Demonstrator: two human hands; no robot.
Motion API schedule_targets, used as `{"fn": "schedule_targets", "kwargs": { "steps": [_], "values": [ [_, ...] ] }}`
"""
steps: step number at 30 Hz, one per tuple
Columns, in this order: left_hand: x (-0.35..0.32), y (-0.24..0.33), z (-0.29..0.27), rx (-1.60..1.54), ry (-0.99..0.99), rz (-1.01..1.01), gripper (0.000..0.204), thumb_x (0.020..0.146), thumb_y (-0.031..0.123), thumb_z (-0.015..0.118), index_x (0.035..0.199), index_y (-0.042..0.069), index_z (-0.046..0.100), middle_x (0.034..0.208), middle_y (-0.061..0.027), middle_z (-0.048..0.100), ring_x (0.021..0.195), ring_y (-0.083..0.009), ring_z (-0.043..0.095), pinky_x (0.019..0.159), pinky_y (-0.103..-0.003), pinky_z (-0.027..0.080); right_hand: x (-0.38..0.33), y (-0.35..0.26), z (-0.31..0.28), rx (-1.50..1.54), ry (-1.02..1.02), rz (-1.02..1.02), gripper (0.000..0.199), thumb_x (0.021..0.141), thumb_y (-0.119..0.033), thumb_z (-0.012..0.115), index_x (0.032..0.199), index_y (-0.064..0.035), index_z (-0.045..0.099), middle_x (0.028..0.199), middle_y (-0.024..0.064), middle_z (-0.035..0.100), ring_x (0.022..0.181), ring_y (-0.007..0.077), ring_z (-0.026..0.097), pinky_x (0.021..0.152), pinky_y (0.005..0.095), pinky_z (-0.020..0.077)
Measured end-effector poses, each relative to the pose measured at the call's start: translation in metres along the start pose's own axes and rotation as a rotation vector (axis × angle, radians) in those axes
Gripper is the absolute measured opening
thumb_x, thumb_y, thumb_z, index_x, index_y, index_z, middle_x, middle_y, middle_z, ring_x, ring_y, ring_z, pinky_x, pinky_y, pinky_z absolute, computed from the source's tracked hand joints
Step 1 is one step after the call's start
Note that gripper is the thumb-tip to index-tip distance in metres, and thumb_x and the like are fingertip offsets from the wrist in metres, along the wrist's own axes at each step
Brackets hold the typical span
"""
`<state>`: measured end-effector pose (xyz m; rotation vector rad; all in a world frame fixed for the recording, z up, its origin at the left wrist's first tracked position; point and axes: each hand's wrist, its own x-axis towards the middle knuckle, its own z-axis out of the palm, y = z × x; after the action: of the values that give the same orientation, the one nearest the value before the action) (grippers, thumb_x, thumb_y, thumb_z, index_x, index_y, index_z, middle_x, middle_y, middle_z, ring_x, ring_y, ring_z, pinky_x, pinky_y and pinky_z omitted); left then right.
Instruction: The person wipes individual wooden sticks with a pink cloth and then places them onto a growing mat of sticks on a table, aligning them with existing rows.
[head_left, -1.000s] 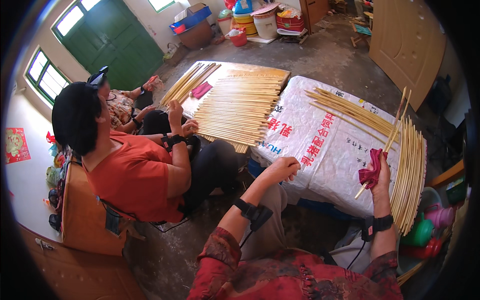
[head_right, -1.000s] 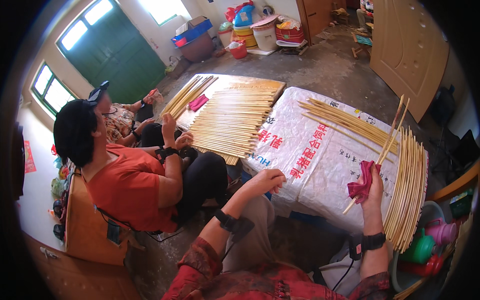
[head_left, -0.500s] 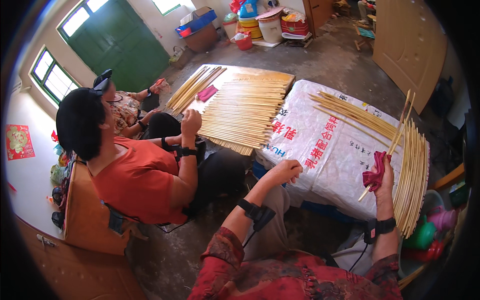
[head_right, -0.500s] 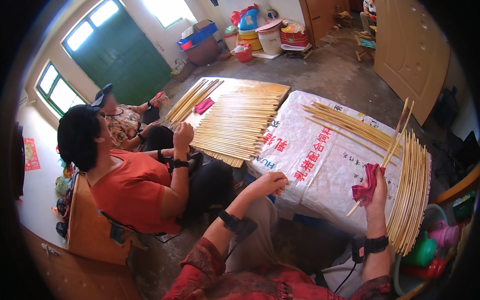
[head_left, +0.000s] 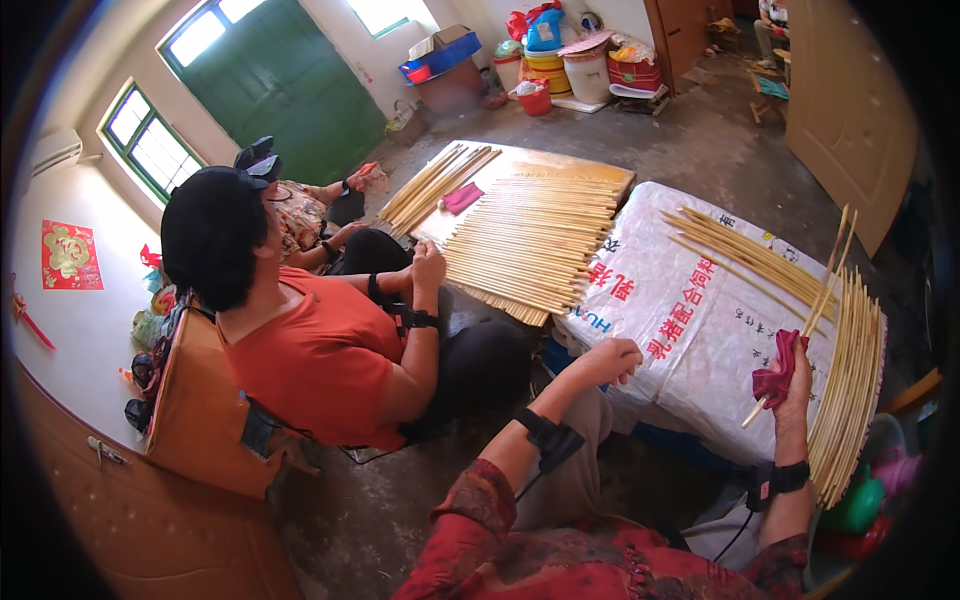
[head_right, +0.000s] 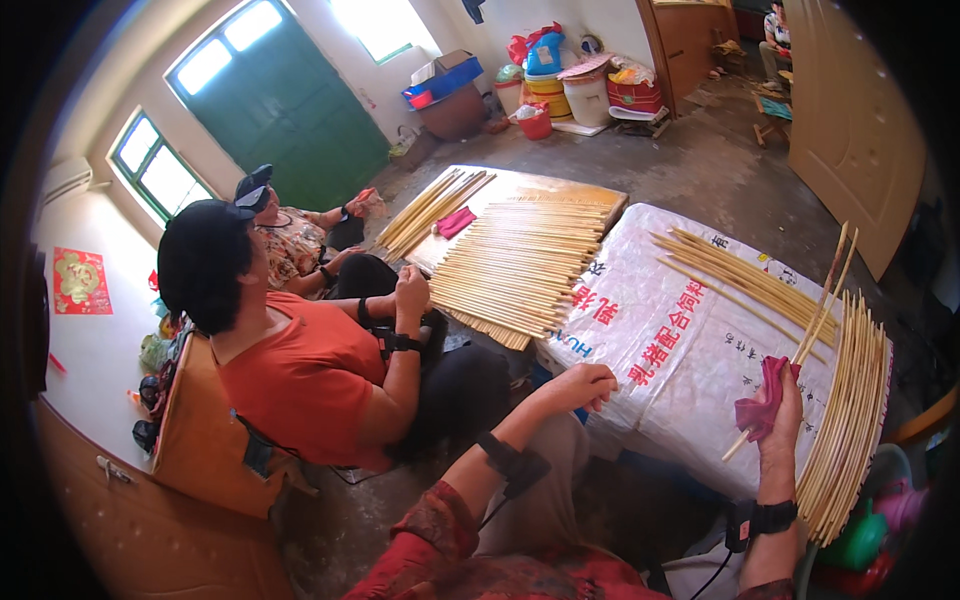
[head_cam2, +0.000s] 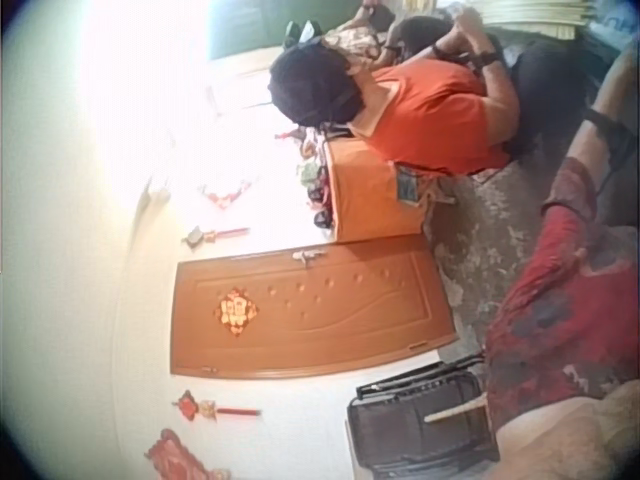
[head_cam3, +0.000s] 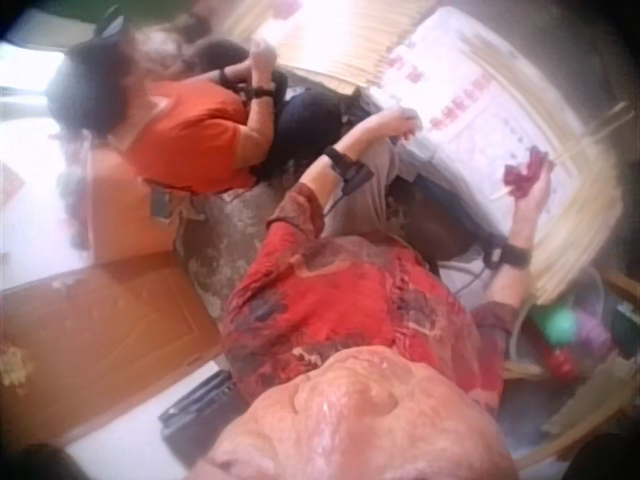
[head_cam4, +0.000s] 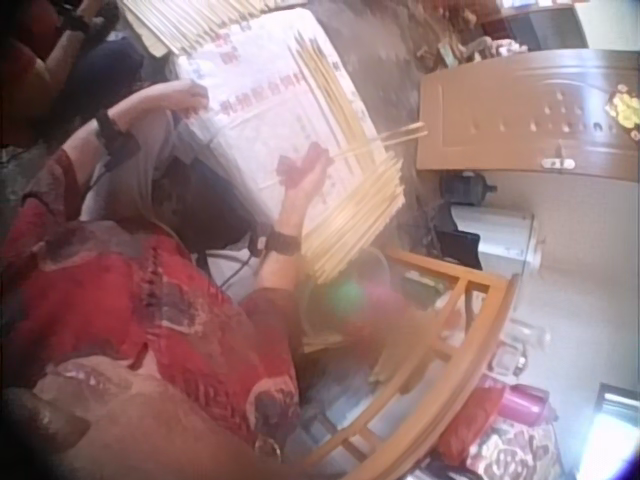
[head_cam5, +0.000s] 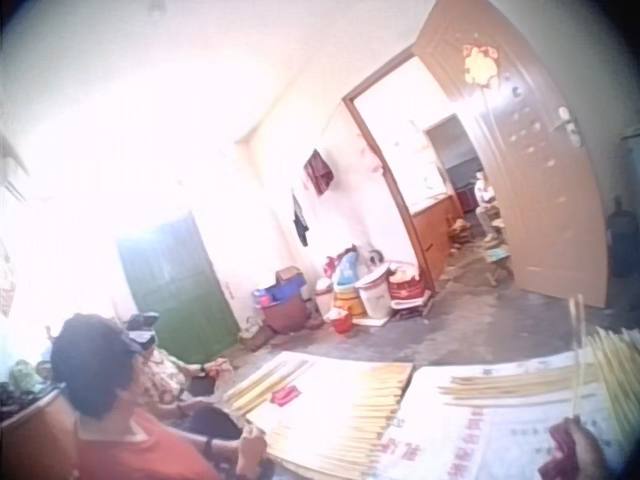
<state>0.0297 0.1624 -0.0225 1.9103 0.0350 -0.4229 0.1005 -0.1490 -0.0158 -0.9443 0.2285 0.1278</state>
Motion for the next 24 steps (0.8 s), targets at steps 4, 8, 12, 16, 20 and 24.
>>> {"fn": "schedule_targets", "kwargs": {
  "steps": [4,8,12,16,20,24],
  "values": [
    [0.0,0.005,0.0,0.031,-0.018,-0.02,0.019,0.083,0.017,0.045,0.086,0.0,0.054,0.068,-0.0046,0.054,0.054,-0.0104,0.054,0.047,-0.023,0.044,-0.007,-0.005,0.011,-0.015,0.03,0.023,0.026,0.081,-0.036,0.052,0.073,-0.0127,0.047,0.053,-0.0027,0.04,0.04,0.0074,0.039,0.033,0.0205,0.0293],
    [0.0,0.005,0.001,0.031,-0.015,-0.019,0.019,0.083,0.017,0.044,0.086,0.0,0.054,0.068,-0.0046,0.055,0.054,-0.0106,0.054,0.047,-0.023,0.044,-0.005,-0.002,0.007,-0.002,-0.011,0.034,0.026,0.081,-0.037,0.052,0.073,-0.0128,0.047,0.053,-0.0024,0.04,0.04,0.0074,0.039,0.033,0.0205,0.0293],
    [0.001,0.005,0.001,0.033,-0.011,-0.008,0.019,0.083,0.017,0.044,0.086,0.0,0.054,0.067,-0.0048,0.055,0.053,-0.011,0.054,0.046,-0.023,0.044,-0.003,-0.001,0.004,-0.036,-0.008,0.027,0.027,0.081,-0.037,0.052,0.076,-0.0102,0.05,0.053,-0.0003,0.044,0.041,0.0083,0.04,0.036,0.021,0.0336],
    [0.002,0.003,0.002,0.034,-0.015,-0.004,0.019,0.084,0.016,0.044,0.085,0.0,0.054,0.067,-0.0052,0.055,0.053,-0.0115,0.055,0.046,-0.023,0.044,0.0,0.004,-0.002,-0.067,0.03,0.014,0.028,0.08,-0.037,0.054,0.079,-0.0095,0.051,0.058,-0.0004,0.045,0.045,0.008,0.043,0.039,0.0202,0.0352],
    [0.003,0.003,0.003,0.021,-0.021,0.008,0.019,0.084,0.016,0.044,0.085,0.0,0.053,0.067,-0.0053,0.055,0.054,-0.0116,0.055,0.046,-0.024,0.044,-0.002,0.004,0.002,-0.045,0.046,0.029,0.025,0.082,-0.035,0.052,0.08,-0.0101,0.049,0.057,-0.0009,0.044,0.042,0.0078,0.041,0.036,0.0196,0.0317],
    [0.001,0.005,0.002,0.023,-0.019,-0.002,0.019,0.084,0.016,0.043,0.085,0.0,0.053,0.067,-0.0051,0.055,0.054,-0.0114,0.055,0.046,-0.023,0.044,0.001,0.009,-0.001,-0.068,0.049,0.016,0.027,0.081,-0.036,0.053,0.081,-0.0093,0.051,0.058,-0.0007,0.045,0.044,0.0078,0.042,0.037,0.0195,0.033]
  ]
}}
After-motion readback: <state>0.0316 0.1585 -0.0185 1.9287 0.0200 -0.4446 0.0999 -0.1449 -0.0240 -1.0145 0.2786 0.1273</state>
